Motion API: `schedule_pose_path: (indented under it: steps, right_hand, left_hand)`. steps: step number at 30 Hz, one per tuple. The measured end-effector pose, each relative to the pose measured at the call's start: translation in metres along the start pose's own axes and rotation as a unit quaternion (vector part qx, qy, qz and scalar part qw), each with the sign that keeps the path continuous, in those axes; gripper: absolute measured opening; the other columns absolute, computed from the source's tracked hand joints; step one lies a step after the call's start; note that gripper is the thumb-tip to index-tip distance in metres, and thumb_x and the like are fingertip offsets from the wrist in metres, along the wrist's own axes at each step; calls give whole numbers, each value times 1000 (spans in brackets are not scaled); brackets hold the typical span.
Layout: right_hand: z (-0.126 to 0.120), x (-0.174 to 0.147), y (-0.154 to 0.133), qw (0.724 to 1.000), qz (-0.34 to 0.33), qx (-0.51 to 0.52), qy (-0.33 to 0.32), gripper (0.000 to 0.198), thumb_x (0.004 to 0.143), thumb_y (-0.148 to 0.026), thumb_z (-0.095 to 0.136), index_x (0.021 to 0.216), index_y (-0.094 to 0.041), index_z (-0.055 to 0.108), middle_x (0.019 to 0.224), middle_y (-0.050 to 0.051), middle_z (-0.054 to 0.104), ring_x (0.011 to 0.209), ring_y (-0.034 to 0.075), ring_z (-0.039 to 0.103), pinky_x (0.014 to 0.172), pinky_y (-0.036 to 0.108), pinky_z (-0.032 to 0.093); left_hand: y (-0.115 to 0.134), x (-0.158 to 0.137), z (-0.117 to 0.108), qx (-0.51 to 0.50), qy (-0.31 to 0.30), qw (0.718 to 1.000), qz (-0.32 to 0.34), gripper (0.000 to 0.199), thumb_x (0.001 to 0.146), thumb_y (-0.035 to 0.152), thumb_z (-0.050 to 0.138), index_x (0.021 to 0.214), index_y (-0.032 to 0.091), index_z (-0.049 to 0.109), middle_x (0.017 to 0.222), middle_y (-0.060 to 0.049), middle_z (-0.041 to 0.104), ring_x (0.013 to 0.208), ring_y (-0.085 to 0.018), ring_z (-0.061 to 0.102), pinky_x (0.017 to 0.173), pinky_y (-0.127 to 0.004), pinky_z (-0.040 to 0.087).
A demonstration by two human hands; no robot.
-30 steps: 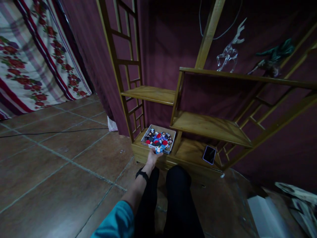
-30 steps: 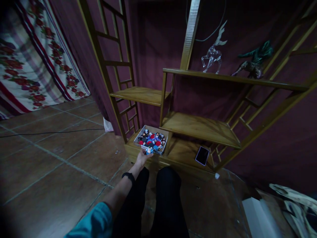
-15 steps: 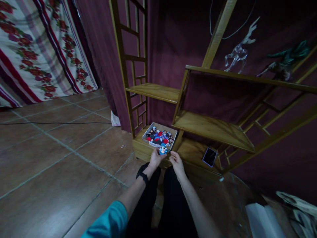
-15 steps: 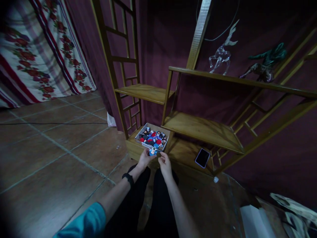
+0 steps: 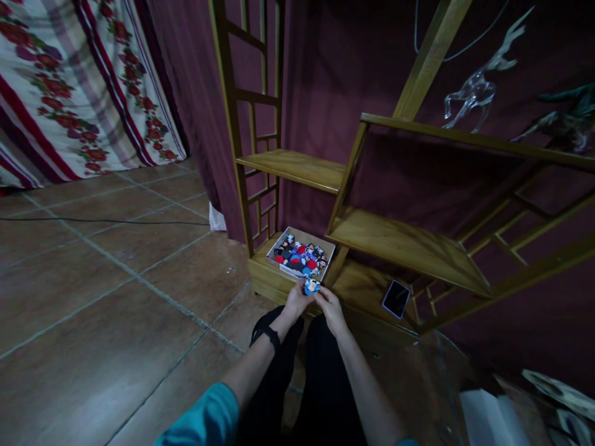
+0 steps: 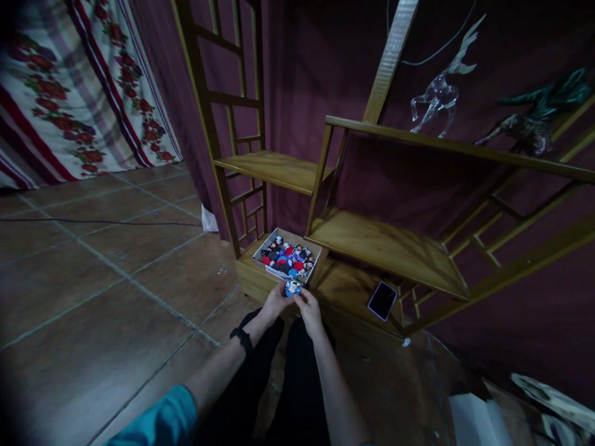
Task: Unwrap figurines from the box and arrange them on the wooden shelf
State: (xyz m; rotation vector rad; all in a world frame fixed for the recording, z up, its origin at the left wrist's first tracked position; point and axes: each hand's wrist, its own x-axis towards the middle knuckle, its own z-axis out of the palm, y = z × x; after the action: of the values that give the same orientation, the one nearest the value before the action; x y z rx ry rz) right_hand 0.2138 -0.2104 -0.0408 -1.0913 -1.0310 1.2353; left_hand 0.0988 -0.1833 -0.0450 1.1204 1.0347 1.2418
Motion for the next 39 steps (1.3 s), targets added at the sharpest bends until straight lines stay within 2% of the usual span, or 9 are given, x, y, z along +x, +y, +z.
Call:
schedule_pose_path:
  steps: [6,13,22,30,34,39]
  right_hand:
    - [-1,3,-1,999,-6,28,-29,38,66,-36,66,101,-21,64,100,4,67,95,23,59,92,39,40]
    - [0,2,-4,998,-9,53,-32,39,63,-33,69,100,-22,63,101,4,66,94,21,59,88,36,43]
    - [-3,-2,-8,998,-6,56,-28,41,63,-34,69,100,-20,61,103,5,65,92,21,60,82,36,46]
    - [-4,-8,-14,997,-12,66,-34,41,62,-32,70,101,-22,61,104,4,65,95,21,59,87,36,43]
    - [-5,-10,-12,997,-20,74,-19,42,61,-33,71,101,-22,61,104,4,65,96,21,58,88,37,43]
    - [-6,-13,-12,997,-15,75,-13,44,60,-31,72,102,-22,61,103,4,65,94,21,59,88,37,43]
  left_hand:
    - [17,-6,-4,10,-72,997,-23,37,57,19,70,92,12,61,80,-2,65,73,-15,57,71,-25,42]
    - [26,-11,-7,-64,-123,990,-28,36,62,20,68,97,13,63,86,-4,66,75,-15,57,73,-25,42]
    - [26,-15,-4,-135,-125,979,-82,42,60,22,72,99,12,62,92,-8,66,79,-16,60,75,-27,44]
    - [23,-16,-6,-148,-113,979,-80,40,58,18,75,95,11,63,84,-8,67,75,-14,60,78,-29,44]
    - [27,-21,-7,-183,-132,969,-97,37,64,20,71,100,12,63,93,-10,66,84,-16,61,84,-31,43]
    - [32,-27,-7,-205,-126,962,-130,37,64,18,71,100,12,63,99,-11,65,88,-17,61,87,-32,43]
